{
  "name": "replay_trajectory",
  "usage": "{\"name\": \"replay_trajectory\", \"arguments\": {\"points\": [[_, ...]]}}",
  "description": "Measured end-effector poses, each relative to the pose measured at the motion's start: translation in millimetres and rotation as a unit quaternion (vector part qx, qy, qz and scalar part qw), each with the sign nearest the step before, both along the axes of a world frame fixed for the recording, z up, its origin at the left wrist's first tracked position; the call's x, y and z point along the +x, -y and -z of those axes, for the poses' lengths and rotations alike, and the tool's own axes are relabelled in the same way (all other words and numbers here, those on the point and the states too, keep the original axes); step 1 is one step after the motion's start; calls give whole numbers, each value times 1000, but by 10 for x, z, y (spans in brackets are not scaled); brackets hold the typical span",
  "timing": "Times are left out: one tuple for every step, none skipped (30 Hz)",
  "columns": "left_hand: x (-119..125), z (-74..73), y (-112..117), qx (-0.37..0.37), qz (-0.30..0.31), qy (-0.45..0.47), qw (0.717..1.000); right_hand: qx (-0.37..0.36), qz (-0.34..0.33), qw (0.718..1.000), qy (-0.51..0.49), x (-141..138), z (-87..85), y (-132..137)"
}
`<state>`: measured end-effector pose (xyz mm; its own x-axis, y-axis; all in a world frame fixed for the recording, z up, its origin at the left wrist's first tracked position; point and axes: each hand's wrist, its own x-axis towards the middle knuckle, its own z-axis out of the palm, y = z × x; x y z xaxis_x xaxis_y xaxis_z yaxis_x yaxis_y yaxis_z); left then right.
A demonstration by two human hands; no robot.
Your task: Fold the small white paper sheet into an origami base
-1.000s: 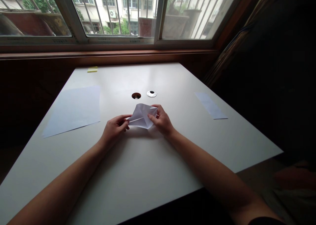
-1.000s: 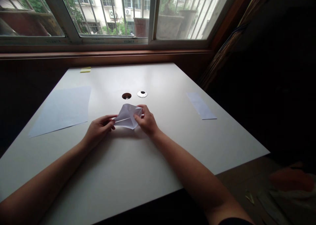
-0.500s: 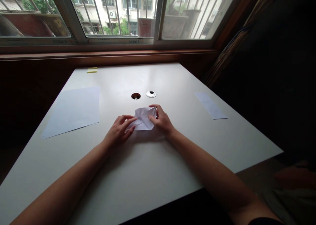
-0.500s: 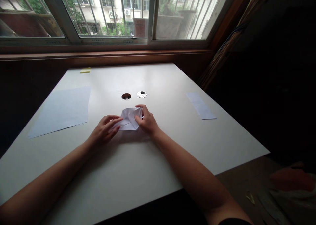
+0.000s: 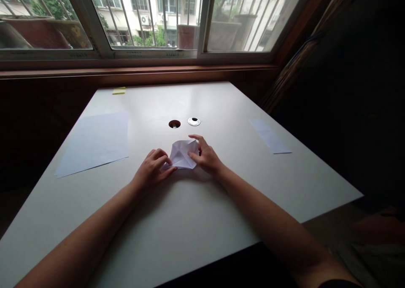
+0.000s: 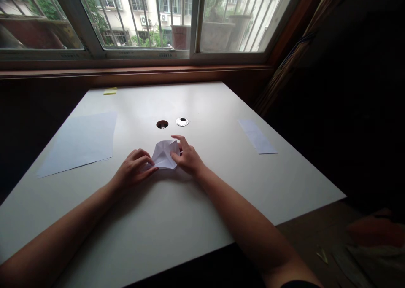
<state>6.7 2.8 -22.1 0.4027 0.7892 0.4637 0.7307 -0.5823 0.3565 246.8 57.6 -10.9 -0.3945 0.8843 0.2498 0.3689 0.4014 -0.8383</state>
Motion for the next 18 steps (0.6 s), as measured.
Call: {"name": "replay_trajectory", "arguments": {"points": [[1,-6,1,-6,-1,0,1000,2,-1,1000,5,0,0,-1],[1,-9,1,-11,-1,-1,1000,5,-2,1000,9,0,1,-3],[1,-10,0,-15,0,-1,1000,8,-3,1000,13,-1,3,-6],[0,-10,-1,-21,0,0,1000,11,-5,1000,16,-2,8,-8],[0,-9,-2,-26,2,3,1000,13,-8,1000,17,-3,14,-12],[0,-7,-3,-33,3,8,999,15,-11,1000,16,-5,23,-16],[1,-6,-3,-41,4,17,999,16,-14,1000,14,-7,33,-20],[2,-6,-3,-50,7,28,998,20,-18,1000,12,-9,44,-24],[3,-6,-2,-60,10,40,997,24,-21,999,10,-10,54,-26],[4,-8,-1,-69,15,50,996,31,-24,999,10,-11,63,-28],[5,-10,0,-77,22,59,995,39,-28,999,11,-11,68,-28],[5,-11,1,-83,28,65,994,47,-32,998,14,-10,71,-26],[5,-11,1,-86,33,68,993,56,-35,998,18,-8,71,-23],[5,-9,1,-86,36,69,993,66,-36,997,20,-7,69,-19],[4,-5,1,-85,37,68,993,78,-36,996,21,-6,66,-14],[3,2,0,-84,38,66,994,94,-33,995,20,-5,63,-9],[3,10,-2,-83,38,63,994,111,-30,993,18,-5,60,-4],[2,19,-4,-82,39,60,994,127,-26,991,16,-6,59,0]]}}
